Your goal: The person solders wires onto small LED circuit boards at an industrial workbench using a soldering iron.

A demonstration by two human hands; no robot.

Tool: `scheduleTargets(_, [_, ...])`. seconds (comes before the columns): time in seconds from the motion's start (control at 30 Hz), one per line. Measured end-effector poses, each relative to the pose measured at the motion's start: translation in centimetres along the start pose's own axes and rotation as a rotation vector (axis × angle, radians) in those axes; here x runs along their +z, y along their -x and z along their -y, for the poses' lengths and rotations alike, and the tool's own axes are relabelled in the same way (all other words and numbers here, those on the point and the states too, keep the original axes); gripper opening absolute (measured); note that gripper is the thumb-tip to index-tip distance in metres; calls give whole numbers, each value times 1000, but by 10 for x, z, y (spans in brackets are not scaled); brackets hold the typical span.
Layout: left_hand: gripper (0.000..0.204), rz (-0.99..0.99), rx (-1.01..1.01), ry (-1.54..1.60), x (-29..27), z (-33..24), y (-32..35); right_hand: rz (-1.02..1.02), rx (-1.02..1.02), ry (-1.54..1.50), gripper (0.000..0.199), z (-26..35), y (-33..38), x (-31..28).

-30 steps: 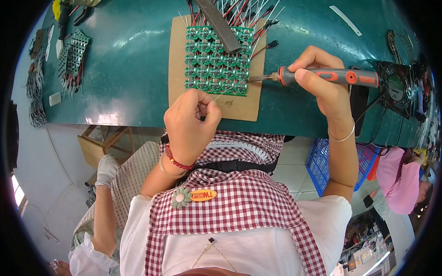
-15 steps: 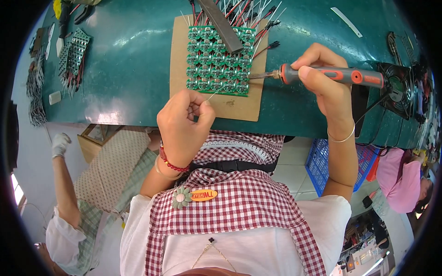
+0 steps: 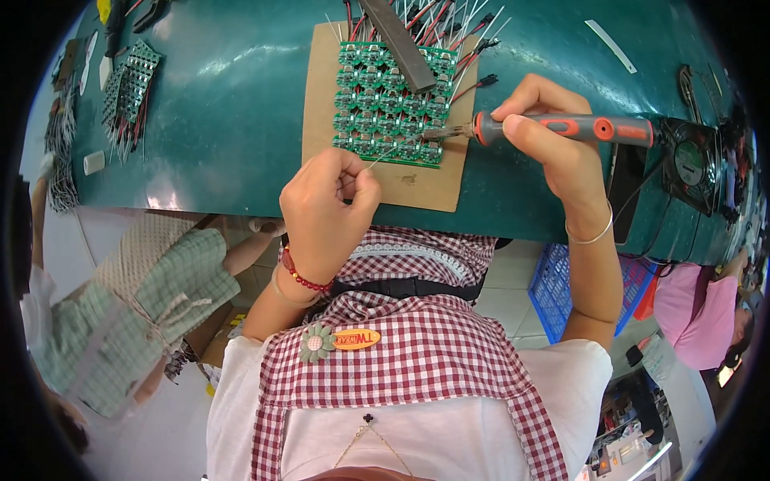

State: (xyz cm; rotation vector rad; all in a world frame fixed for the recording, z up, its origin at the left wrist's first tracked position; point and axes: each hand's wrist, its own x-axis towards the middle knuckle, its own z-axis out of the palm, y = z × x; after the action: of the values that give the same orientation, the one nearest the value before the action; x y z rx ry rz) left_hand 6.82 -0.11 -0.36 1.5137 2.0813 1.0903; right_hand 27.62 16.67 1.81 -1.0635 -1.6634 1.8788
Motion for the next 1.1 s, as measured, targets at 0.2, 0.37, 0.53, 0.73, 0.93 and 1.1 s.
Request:
scheduleTargets(0.2, [10, 11, 24, -44, 2, 0, -7, -30, 20, -17, 15, -2, 2, 0])
scheduleTargets(0.37, [17, -8, -31, 20, -5, -2, -5, -54, -5, -116, 15, -2, 6, -5])
scheduleTargets(0.53, [17, 0, -25, 19, -5, -1, -4, -58, -33, -123, 14, -8, 3, -1])
scheduleTargets(0.73, [17, -24, -49, -17, -9, 4, -2, -24, -26, -130, 14, -2, -1, 13])
scheduleTargets(0.93, [17, -41, -35, -23, -4, 8, 0, 2, -19, -69, 13, -3, -5, 22])
scheduleTargets(1.1, [12, -80, 18, -55, 1, 10, -6, -8, -18, -47, 13, -5, -4, 19])
